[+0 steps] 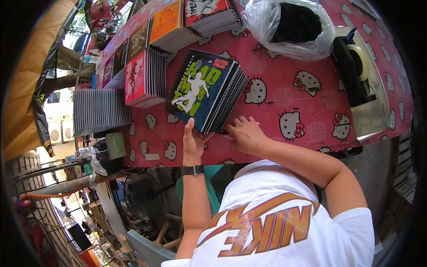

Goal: The person uses pink shears to trim the ends of spiral bindings on stacks of notebooks. The person handles several stacks of different notebook types one by one on a table.

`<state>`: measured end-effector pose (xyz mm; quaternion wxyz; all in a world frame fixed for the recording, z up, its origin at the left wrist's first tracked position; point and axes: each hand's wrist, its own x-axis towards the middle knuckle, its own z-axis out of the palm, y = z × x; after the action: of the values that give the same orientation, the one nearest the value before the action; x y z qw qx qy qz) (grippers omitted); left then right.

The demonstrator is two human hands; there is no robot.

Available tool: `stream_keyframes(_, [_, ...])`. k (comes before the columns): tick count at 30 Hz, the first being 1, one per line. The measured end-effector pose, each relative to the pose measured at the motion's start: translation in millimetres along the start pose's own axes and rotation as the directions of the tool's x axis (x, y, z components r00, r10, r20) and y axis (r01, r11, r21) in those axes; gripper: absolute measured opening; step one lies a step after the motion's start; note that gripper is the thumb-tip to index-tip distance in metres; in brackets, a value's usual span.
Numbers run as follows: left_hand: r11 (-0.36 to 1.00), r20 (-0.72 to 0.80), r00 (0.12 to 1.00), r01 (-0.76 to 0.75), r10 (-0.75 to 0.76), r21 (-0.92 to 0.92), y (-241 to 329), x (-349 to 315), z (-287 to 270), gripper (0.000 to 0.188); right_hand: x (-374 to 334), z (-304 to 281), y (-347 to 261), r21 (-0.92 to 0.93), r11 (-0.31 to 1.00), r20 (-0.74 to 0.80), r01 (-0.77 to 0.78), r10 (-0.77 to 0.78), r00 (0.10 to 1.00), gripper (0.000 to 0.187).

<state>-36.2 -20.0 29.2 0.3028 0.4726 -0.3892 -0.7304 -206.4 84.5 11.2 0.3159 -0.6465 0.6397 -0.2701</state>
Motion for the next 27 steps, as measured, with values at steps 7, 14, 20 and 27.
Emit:
stream_keyframes(7, [1.000, 0.031, 0.999, 0.008, -0.008, -0.012, 4.1, -1.7, 4.9, 0.058, -0.3, 15.8, 6.9, -0.270, 0.952, -0.146, 0.144, -0.188, 0.971, 0.032])
stream_keyframes(14, [1.000, -0.003, 1.000, -0.010, 0.010, -0.017, -0.4, -0.9, 1.6, 0.059, -4.4, 7.7, 3.5, -0.251, 0.960, -0.123, 0.122, -0.157, 0.980, 0.037])
stream_keyframes(20, [1.000, -0.007, 1.000, 0.006, -0.006, -0.015, -0.1, -0.7, 0.6, 0.059, 13.9, 2.7, 14.0, -0.088, 0.987, -0.154, 0.133, -0.146, 0.977, 0.026])
stream_keyframes(27, [1.000, -0.015, 1.000, -0.004, 0.004, 0.009, 4.0, -2.1, 6.8, 0.056, 14.9, -15.4, -1.6, 0.157, 0.945, 0.344, -0.286, 0.219, 0.913, 0.025])
